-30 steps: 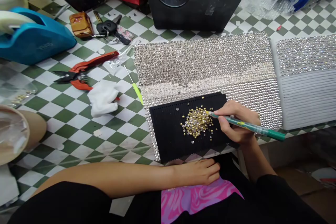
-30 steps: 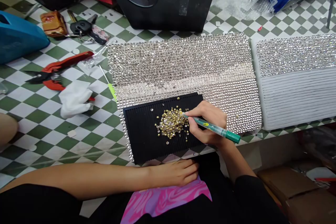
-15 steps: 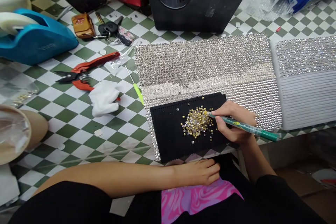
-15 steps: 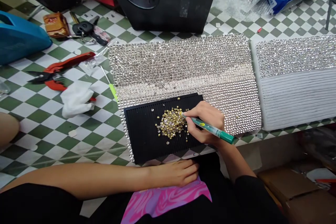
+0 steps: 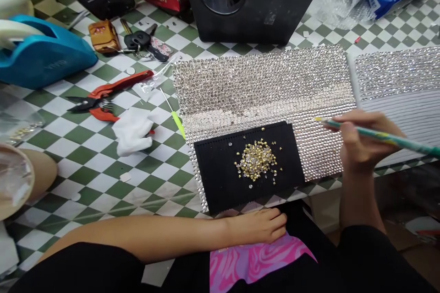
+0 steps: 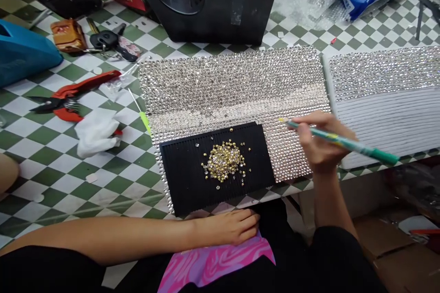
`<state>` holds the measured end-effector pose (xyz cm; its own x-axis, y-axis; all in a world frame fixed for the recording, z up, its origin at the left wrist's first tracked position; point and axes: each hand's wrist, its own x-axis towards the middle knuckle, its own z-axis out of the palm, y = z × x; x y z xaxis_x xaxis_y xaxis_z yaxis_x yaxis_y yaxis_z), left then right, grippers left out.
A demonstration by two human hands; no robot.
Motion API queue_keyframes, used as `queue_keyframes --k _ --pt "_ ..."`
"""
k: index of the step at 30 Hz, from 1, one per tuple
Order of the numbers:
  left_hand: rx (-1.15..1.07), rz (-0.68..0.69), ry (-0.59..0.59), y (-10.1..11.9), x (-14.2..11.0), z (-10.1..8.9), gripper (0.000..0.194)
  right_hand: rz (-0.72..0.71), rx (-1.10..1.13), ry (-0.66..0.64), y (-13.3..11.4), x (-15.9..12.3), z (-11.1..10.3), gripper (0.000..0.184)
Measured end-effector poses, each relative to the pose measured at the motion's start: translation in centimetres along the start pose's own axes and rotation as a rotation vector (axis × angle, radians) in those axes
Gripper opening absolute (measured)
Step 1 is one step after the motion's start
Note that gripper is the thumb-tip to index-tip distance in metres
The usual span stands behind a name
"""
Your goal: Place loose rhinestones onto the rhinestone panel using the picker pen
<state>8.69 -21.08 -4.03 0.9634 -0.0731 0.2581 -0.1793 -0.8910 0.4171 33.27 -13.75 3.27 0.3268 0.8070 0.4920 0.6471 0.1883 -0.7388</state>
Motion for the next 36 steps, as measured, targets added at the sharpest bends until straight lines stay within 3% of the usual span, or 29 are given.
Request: queue_keyframes --k 4,8,12,21,30,33,36 --pt "0.008 0.003 -0.008 0.1 -0.1 0.3 0.018 -0.033 -0.051 0.166 4.1 3.0 -1.6 0.008" --pt "0.01 0.009 -0.02 0.1 -0.3 0.9 0.022 0.005 -0.107 0.143 7.6 4.2 -1.9 0.01" --pt "0.007 0.004 -0.02 0.2 -0.4 1.1 0.023 0.044 -0.15 0.115 8.9 4.0 -1.8 0.014" --pt "0.022 0.001 0.012 0.2 -0.3 0.8 0.022 0.097 -0.187 0.094 8.8 3.7 -1.8 0.017" --pt "0.021 0.006 -0.002 0.0 -0.2 0.4 0.022 0.035 -0.13 0.093 9.1 4.3 -1.9 0.008" --pt "0.014 0.004 -0.012 0.1 -0.2 0.3 0.021 -0.007 -0.088 0.129 7.7 4.0 -1.8 0.007" --pt "0.007 -0.002 -0.006 0.1 -0.2 0.2 0.02 -0.051 -0.034 0.103 4.4 2.7 -1.0 0.005"
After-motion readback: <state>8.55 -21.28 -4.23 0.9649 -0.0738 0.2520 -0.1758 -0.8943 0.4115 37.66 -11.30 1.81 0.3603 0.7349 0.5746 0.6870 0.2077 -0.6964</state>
